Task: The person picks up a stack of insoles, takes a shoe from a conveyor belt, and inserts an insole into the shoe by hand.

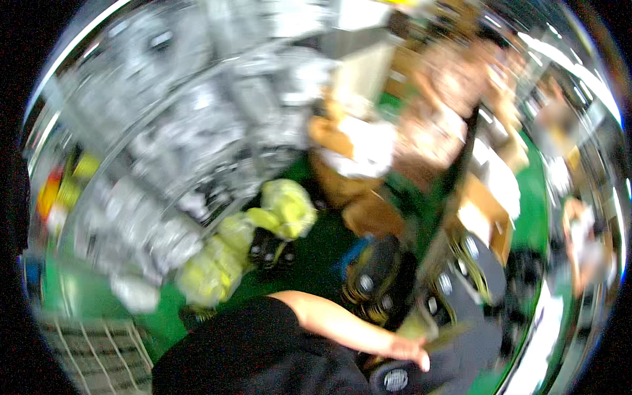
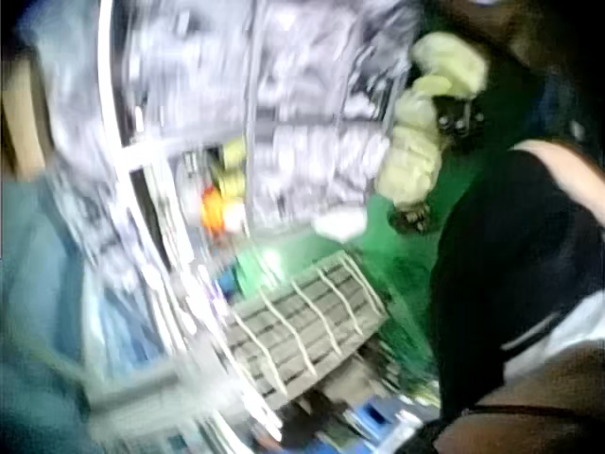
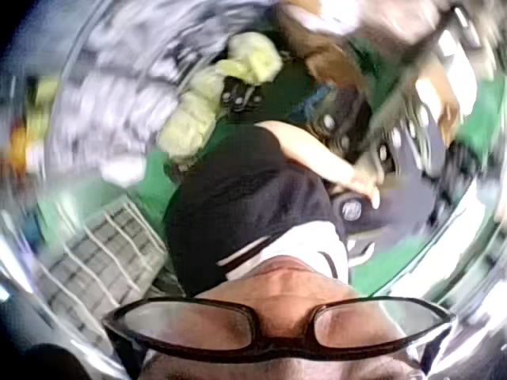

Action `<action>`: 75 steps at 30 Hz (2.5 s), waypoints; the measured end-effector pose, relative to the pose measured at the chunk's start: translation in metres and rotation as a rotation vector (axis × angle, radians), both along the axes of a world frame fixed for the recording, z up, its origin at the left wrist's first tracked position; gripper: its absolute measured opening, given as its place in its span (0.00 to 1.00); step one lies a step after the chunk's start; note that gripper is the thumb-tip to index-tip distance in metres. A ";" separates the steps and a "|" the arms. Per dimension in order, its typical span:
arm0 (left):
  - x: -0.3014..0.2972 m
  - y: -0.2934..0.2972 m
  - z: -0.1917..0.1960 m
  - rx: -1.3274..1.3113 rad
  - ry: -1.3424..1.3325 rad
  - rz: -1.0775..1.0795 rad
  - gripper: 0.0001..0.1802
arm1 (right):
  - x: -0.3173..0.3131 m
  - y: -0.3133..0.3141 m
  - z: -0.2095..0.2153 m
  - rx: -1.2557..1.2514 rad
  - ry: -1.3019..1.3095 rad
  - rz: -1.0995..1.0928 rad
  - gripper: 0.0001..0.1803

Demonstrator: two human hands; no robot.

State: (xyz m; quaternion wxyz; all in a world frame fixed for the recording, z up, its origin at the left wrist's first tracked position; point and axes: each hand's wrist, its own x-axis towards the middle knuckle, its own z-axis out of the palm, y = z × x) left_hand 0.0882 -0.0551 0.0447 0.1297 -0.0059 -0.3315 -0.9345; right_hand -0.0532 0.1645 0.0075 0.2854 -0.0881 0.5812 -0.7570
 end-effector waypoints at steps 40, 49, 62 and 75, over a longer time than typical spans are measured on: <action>0.032 -0.045 0.213 -0.593 0.677 -0.240 0.17 | 0.192 0.002 0.254 -0.018 1.210 -0.391 0.18; 0.015 -0.019 0.202 -0.353 0.988 -0.182 0.13 | 0.174 -0.016 0.251 -0.185 1.228 -0.185 0.19; -0.002 -0.042 0.212 -0.422 1.208 -0.375 0.07 | 0.156 -0.034 0.254 -0.257 1.276 -0.078 0.18; 0.046 -0.087 0.132 -0.526 0.579 -0.391 0.11 | 0.159 -0.047 0.193 -0.173 0.651 0.064 0.15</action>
